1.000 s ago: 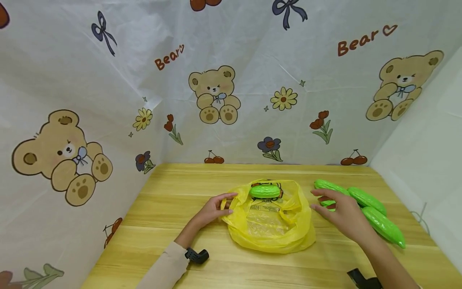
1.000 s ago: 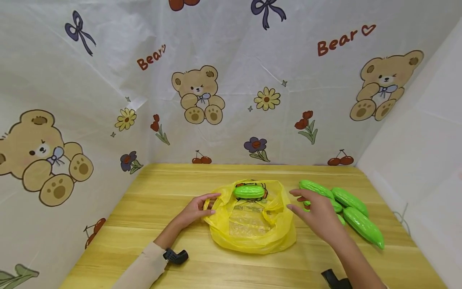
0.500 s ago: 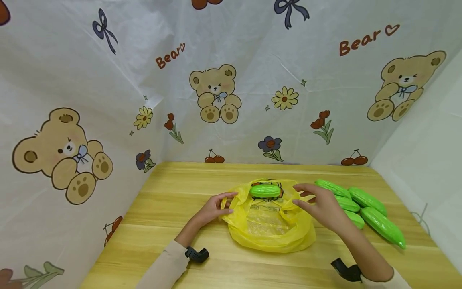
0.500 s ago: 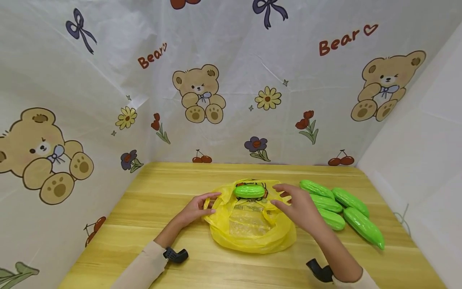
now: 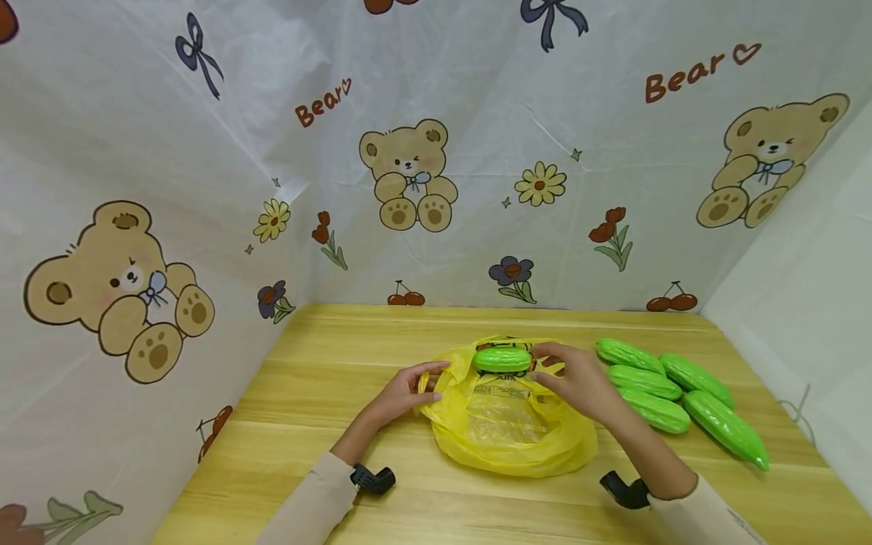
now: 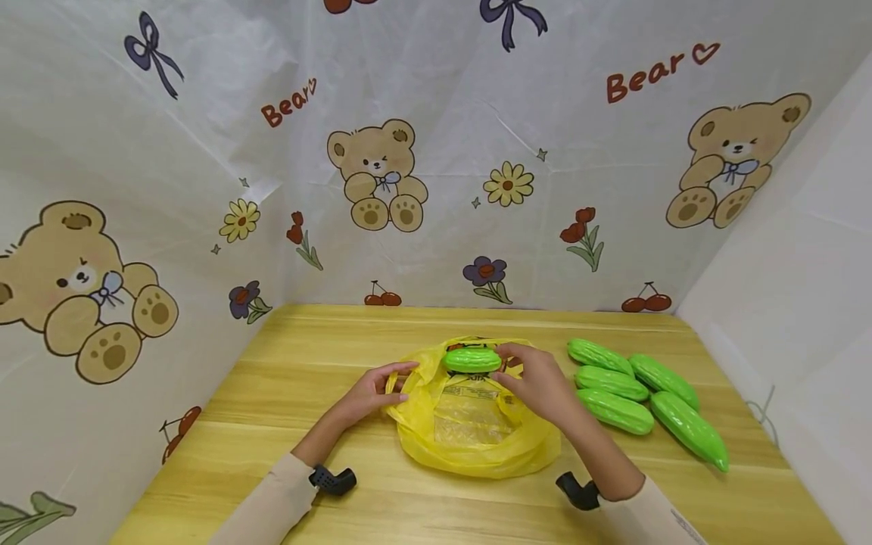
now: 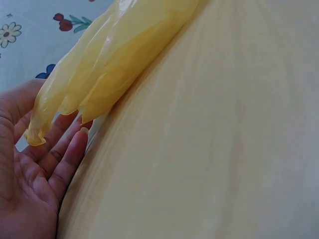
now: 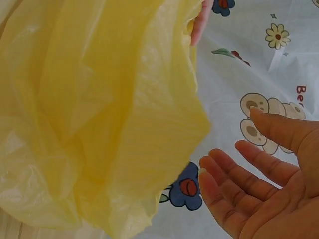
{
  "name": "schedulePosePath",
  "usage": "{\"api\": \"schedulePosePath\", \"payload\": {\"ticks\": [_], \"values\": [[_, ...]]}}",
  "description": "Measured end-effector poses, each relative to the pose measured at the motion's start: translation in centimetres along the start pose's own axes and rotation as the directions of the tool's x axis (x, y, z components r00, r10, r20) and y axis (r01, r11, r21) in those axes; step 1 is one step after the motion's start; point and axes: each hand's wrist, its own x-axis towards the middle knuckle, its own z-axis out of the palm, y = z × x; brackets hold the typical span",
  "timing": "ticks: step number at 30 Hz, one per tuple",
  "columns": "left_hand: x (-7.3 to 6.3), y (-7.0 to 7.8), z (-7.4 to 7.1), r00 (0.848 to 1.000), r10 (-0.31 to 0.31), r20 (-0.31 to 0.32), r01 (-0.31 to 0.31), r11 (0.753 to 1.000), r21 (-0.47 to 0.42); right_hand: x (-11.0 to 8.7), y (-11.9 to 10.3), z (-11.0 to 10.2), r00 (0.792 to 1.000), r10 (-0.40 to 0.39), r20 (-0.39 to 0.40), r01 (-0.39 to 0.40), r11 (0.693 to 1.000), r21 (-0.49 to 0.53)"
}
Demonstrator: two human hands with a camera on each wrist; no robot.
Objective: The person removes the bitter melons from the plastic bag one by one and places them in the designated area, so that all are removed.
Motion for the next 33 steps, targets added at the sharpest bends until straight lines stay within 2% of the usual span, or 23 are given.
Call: {"api": "schedulePosePath", "payload": {"ticks": [11,26,33], "values": [[0.1,-0.1,0.0,1.0,-0.014,-0.026,0.015,0.999,0.037,2.1,1.3,1.9,0.999,-0.032,0.011,0.032,0.999,0.017],[0.1,0.0,0.1,1.0,-0.014,-0.015,0.014,1.0,0.015,3.7,3.1,3.8,0.998,0.055,0.01,-0.056,0.996,0.073],[0.0,-0.2,0.0,1.0,-0.01,-0.013,0.01,1.0,0.024,4.2,4.4,4.8,0.998,0.063,-0.015,-0.062,0.995,0.072]]}}
